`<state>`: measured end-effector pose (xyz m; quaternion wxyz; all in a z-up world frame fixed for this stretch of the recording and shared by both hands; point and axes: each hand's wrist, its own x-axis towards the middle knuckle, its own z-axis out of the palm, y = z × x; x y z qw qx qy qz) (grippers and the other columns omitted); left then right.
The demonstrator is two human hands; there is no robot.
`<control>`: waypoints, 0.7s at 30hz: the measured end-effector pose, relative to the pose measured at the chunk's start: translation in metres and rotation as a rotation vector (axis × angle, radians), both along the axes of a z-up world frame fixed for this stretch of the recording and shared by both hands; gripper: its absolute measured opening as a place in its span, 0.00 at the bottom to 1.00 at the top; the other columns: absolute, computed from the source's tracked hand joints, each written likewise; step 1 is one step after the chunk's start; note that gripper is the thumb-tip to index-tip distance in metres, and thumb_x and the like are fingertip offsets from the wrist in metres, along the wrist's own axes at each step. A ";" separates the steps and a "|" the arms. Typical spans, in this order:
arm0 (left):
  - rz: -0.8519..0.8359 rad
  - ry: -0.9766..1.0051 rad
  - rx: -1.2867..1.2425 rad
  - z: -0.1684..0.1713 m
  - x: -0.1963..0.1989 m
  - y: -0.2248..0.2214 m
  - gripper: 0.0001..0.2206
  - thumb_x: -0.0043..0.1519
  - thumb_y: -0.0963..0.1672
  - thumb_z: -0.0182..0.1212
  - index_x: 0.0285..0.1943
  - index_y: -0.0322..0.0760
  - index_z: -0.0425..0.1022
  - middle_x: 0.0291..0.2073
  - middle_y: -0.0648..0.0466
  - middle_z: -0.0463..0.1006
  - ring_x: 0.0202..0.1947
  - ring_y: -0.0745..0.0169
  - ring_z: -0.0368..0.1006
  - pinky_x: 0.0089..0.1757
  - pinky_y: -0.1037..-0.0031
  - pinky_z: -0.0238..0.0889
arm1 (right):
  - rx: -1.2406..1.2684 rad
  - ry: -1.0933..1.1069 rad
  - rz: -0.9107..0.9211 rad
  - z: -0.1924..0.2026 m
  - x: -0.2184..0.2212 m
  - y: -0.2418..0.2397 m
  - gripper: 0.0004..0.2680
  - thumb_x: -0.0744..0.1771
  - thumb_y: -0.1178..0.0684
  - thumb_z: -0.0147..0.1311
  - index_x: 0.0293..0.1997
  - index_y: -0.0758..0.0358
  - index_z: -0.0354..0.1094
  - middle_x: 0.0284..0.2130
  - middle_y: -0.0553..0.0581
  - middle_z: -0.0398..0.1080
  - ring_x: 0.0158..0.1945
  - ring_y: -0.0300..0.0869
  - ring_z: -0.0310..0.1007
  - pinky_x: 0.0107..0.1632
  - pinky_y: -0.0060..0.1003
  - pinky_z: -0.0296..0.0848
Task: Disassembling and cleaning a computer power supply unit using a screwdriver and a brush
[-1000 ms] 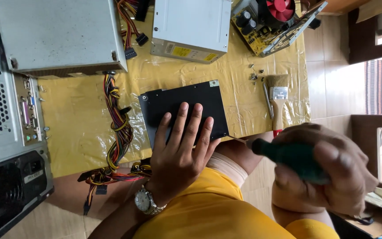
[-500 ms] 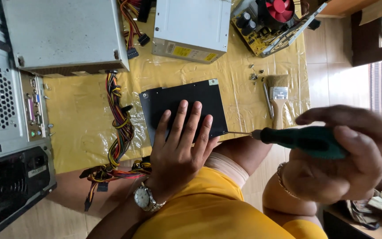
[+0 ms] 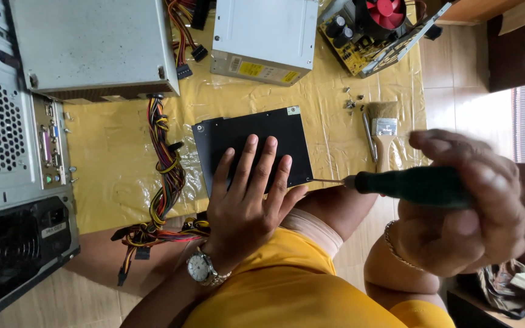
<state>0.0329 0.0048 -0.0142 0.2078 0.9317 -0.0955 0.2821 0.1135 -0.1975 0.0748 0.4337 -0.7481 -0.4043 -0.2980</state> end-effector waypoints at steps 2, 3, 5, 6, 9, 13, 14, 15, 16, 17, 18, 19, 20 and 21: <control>-0.003 0.000 0.002 0.000 0.001 0.000 0.24 0.66 0.52 0.72 0.62 0.33 0.74 0.63 0.39 0.73 0.64 0.36 0.71 0.60 0.46 0.63 | 0.079 0.025 0.013 -0.006 0.004 -0.008 0.13 0.70 0.46 0.44 0.60 0.56 0.63 0.47 0.59 0.64 0.47 0.47 0.70 0.53 0.42 0.79; -0.004 0.010 0.002 0.000 0.001 0.000 0.23 0.66 0.51 0.72 0.61 0.33 0.74 0.63 0.39 0.73 0.64 0.37 0.71 0.60 0.46 0.63 | 0.156 0.060 0.029 -0.009 0.004 -0.012 0.13 0.67 0.43 0.57 0.55 0.50 0.67 0.44 0.53 0.61 0.42 0.39 0.67 0.47 0.33 0.76; -0.006 0.011 -0.005 0.000 0.000 -0.001 0.23 0.66 0.51 0.72 0.61 0.32 0.74 0.63 0.39 0.73 0.64 0.36 0.70 0.60 0.46 0.63 | 0.135 0.102 0.071 -0.005 0.001 -0.007 0.13 0.70 0.48 0.44 0.61 0.57 0.62 0.48 0.60 0.64 0.48 0.47 0.70 0.54 0.43 0.79; -0.010 0.010 -0.010 0.000 0.001 0.000 0.23 0.66 0.51 0.72 0.61 0.32 0.74 0.63 0.38 0.73 0.64 0.36 0.70 0.59 0.45 0.63 | 0.116 0.142 0.113 -0.002 -0.001 -0.005 0.15 0.74 0.53 0.32 0.67 0.65 0.57 0.53 0.68 0.67 0.54 0.55 0.74 0.61 0.53 0.82; -0.015 0.009 -0.006 0.000 0.001 0.000 0.22 0.66 0.51 0.71 0.60 0.31 0.75 0.63 0.37 0.73 0.64 0.35 0.70 0.60 0.45 0.63 | -0.057 -0.108 -0.143 0.001 0.009 0.004 0.19 0.76 0.37 0.28 0.62 0.55 0.63 0.48 0.65 0.67 0.51 0.51 0.67 0.56 0.54 0.75; 0.022 -0.008 0.005 0.003 0.002 -0.004 0.24 0.66 0.53 0.70 0.61 0.33 0.73 0.62 0.39 0.75 0.63 0.36 0.72 0.58 0.45 0.65 | -0.015 -0.032 -0.122 -0.002 0.001 -0.007 0.18 0.70 0.43 0.50 0.67 0.56 0.65 0.45 0.65 0.67 0.47 0.52 0.68 0.50 0.46 0.70; 0.025 -0.001 -0.022 0.005 0.003 -0.005 0.23 0.65 0.52 0.71 0.59 0.31 0.74 0.61 0.37 0.74 0.63 0.35 0.71 0.59 0.44 0.64 | 0.049 0.060 -0.002 -0.002 0.002 -0.005 0.17 0.70 0.48 0.42 0.68 0.60 0.62 0.50 0.68 0.68 0.52 0.53 0.70 0.60 0.48 0.73; 0.026 0.005 -0.050 0.008 0.003 -0.007 0.22 0.65 0.50 0.72 0.56 0.29 0.76 0.61 0.36 0.74 0.63 0.34 0.70 0.59 0.43 0.62 | 0.112 0.151 0.116 -0.002 0.002 -0.003 0.18 0.71 0.55 0.34 0.68 0.63 0.60 0.55 0.71 0.68 0.58 0.54 0.72 0.69 0.50 0.76; 0.024 0.005 -0.048 0.011 0.003 -0.007 0.22 0.65 0.50 0.72 0.56 0.29 0.76 0.61 0.36 0.74 0.63 0.34 0.70 0.59 0.43 0.62 | 0.114 0.150 0.115 -0.001 0.003 -0.007 0.18 0.71 0.55 0.34 0.68 0.63 0.60 0.55 0.71 0.68 0.58 0.54 0.72 0.69 0.50 0.76; 0.006 0.019 -0.053 0.014 0.004 -0.007 0.22 0.64 0.50 0.73 0.55 0.26 0.75 0.60 0.34 0.74 0.62 0.30 0.70 0.59 0.41 0.62 | 0.013 0.052 -0.004 0.000 0.005 -0.011 0.15 0.69 0.50 0.47 0.64 0.60 0.63 0.51 0.67 0.65 0.54 0.53 0.70 0.61 0.47 0.73; -0.011 0.034 -0.057 0.017 0.005 -0.007 0.23 0.63 0.49 0.74 0.55 0.23 0.74 0.59 0.31 0.73 0.61 0.27 0.70 0.59 0.39 0.61 | -0.090 -0.046 -0.123 0.000 0.006 -0.015 0.15 0.67 0.47 0.59 0.59 0.57 0.65 0.48 0.63 0.62 0.50 0.52 0.68 0.53 0.44 0.71; -0.009 0.036 -0.057 0.017 0.007 -0.007 0.23 0.63 0.49 0.74 0.55 0.23 0.74 0.59 0.31 0.73 0.61 0.27 0.70 0.59 0.39 0.61 | -0.089 -0.044 -0.121 0.000 0.003 -0.012 0.15 0.67 0.47 0.59 0.59 0.57 0.65 0.48 0.63 0.62 0.50 0.52 0.68 0.53 0.44 0.71; -0.067 0.033 -0.096 0.016 0.008 -0.007 0.21 0.63 0.47 0.73 0.53 0.21 0.75 0.60 0.33 0.73 0.62 0.29 0.69 0.60 0.38 0.59 | -0.016 0.007 -0.081 -0.001 0.001 -0.010 0.13 0.70 0.52 0.54 0.62 0.58 0.65 0.48 0.65 0.67 0.48 0.52 0.71 0.52 0.42 0.73; -0.122 0.029 -0.132 0.015 0.010 -0.006 0.19 0.63 0.44 0.73 0.51 0.18 0.76 0.60 0.35 0.72 0.63 0.32 0.68 0.62 0.36 0.57 | 0.059 0.057 -0.040 -0.002 -0.001 -0.006 0.12 0.73 0.57 0.50 0.65 0.59 0.64 0.49 0.67 0.72 0.46 0.51 0.74 0.50 0.40 0.75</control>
